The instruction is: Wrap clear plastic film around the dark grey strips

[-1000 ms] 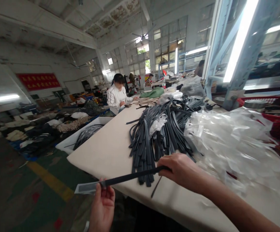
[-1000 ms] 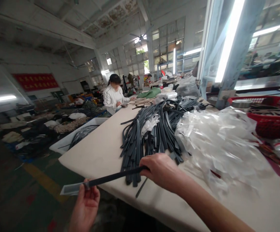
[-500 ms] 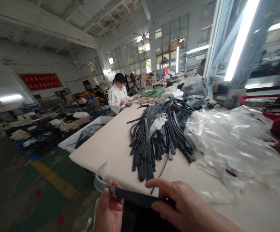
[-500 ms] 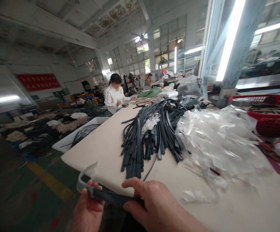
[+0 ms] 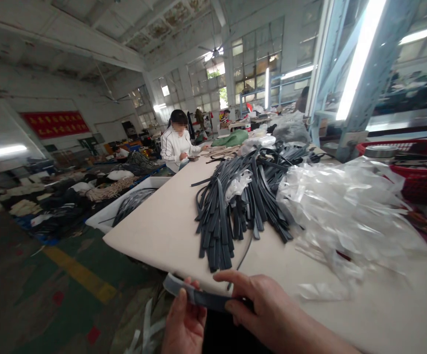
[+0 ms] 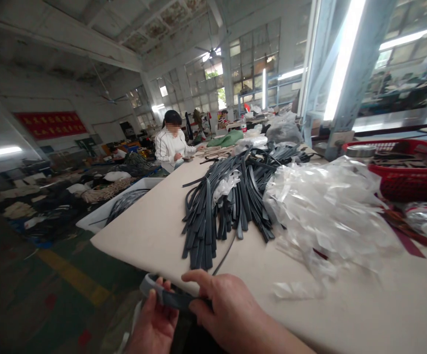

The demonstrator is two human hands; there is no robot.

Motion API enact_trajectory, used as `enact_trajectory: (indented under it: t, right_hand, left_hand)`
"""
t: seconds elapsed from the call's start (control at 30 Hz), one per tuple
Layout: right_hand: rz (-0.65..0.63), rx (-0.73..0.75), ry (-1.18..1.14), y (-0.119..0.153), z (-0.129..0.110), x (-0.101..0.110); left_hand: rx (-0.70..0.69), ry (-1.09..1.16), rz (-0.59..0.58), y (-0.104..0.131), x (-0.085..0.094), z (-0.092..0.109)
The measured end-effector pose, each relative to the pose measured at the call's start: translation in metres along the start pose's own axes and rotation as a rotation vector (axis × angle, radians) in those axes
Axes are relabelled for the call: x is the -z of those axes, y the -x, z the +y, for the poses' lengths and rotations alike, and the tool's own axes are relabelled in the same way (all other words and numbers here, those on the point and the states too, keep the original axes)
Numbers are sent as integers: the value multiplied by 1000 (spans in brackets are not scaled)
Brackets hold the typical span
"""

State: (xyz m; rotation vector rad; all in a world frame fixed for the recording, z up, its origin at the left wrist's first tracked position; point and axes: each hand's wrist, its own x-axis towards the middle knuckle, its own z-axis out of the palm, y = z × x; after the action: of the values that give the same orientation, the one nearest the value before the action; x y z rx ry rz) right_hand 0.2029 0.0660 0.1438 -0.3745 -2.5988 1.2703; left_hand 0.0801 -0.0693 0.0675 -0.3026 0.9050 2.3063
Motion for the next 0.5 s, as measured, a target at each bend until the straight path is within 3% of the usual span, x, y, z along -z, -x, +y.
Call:
enact_trajectory:
  t: [0.07,0.13,0.27,0.33,0.5]
  right_hand:
    - [7,34,-11,-4,1,-6]
    - [10,46,-24,-5,-1,-6]
    - [-98,57,-57,11,-8,15]
    - [-137,100,-52,22,-9,26]
    - [92,257,-54,22,19,19]
  left_hand:
    - [76,-19,-76,3,0,-14]
    - [115,-32,-76,1,0,-20]
    - [17,-7,68,-14,0,5]
    - [-18,5,85,-20,2,20]
    - [91,47,100,-18,2,19]
